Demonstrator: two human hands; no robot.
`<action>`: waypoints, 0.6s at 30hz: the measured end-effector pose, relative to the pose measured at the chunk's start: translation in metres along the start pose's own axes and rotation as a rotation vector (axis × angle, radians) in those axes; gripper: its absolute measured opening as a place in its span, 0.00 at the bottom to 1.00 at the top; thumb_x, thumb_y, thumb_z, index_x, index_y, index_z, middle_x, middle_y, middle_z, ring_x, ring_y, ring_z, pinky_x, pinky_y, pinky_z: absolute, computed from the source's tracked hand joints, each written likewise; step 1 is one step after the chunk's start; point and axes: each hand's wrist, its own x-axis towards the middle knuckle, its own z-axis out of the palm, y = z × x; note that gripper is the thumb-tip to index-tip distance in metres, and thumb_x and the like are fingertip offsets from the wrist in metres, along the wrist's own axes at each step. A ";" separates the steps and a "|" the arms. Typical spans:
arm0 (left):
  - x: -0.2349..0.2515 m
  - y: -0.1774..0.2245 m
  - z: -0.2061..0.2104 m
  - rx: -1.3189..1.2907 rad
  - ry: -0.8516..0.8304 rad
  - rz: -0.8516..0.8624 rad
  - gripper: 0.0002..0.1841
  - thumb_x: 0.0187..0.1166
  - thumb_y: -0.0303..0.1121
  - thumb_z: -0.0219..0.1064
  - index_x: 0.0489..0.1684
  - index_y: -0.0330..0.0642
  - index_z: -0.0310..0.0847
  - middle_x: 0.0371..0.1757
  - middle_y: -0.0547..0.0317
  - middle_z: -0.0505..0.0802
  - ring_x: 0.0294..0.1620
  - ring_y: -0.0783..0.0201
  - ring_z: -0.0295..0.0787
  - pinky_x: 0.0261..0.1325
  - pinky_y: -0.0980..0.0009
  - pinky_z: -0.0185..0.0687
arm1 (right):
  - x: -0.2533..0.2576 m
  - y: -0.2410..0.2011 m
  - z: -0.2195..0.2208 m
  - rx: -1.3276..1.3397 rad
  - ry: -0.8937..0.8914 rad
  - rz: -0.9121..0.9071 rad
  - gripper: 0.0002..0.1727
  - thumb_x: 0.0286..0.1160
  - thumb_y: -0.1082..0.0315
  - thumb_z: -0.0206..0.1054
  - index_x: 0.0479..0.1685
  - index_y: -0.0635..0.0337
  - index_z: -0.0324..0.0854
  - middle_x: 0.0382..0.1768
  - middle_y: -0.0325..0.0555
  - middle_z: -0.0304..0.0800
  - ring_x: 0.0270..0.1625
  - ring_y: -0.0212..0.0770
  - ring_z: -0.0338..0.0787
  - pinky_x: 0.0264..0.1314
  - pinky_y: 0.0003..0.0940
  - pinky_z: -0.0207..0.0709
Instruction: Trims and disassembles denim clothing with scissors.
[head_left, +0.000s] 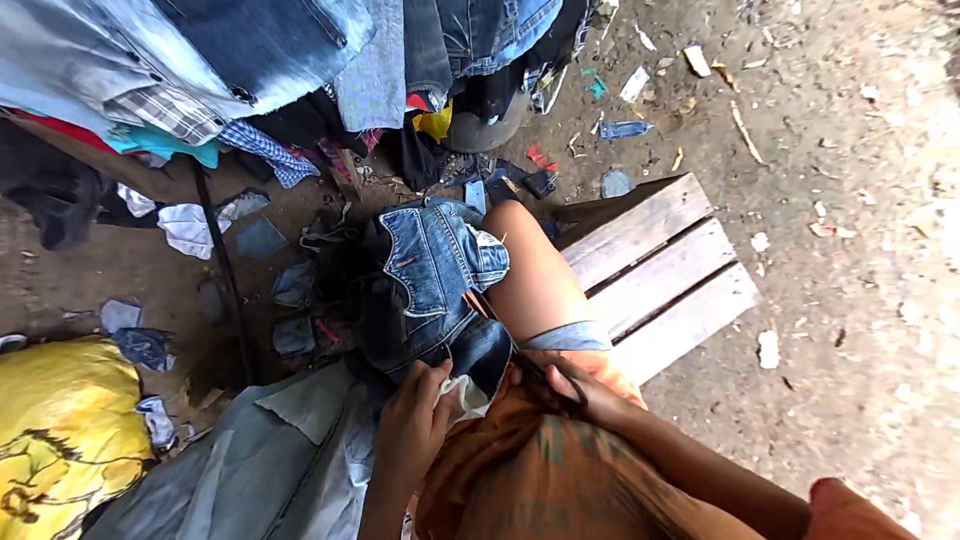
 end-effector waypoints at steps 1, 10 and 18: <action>0.001 0.002 0.001 0.005 0.004 0.005 0.20 0.88 0.45 0.58 0.56 0.37 0.86 0.40 0.47 0.88 0.36 0.61 0.88 0.39 0.72 0.85 | 0.003 0.002 0.000 0.008 -0.007 -0.029 0.44 0.58 0.15 0.57 0.50 0.46 0.81 0.21 0.23 0.72 0.19 0.19 0.70 0.21 0.16 0.65; 0.009 0.011 -0.001 -0.041 0.042 -0.013 0.19 0.89 0.44 0.57 0.55 0.36 0.86 0.41 0.48 0.88 0.38 0.64 0.87 0.42 0.76 0.84 | 0.004 0.005 0.004 0.007 -0.017 -0.075 0.41 0.62 0.16 0.55 0.48 0.45 0.82 0.20 0.22 0.71 0.19 0.18 0.69 0.23 0.16 0.65; 0.008 0.019 0.006 0.010 0.014 0.009 0.18 0.87 0.42 0.59 0.54 0.36 0.87 0.40 0.47 0.89 0.36 0.61 0.89 0.39 0.73 0.86 | 0.031 0.002 0.013 0.211 0.014 -0.042 0.40 0.56 0.13 0.56 0.37 0.43 0.74 0.21 0.24 0.73 0.20 0.21 0.72 0.22 0.15 0.67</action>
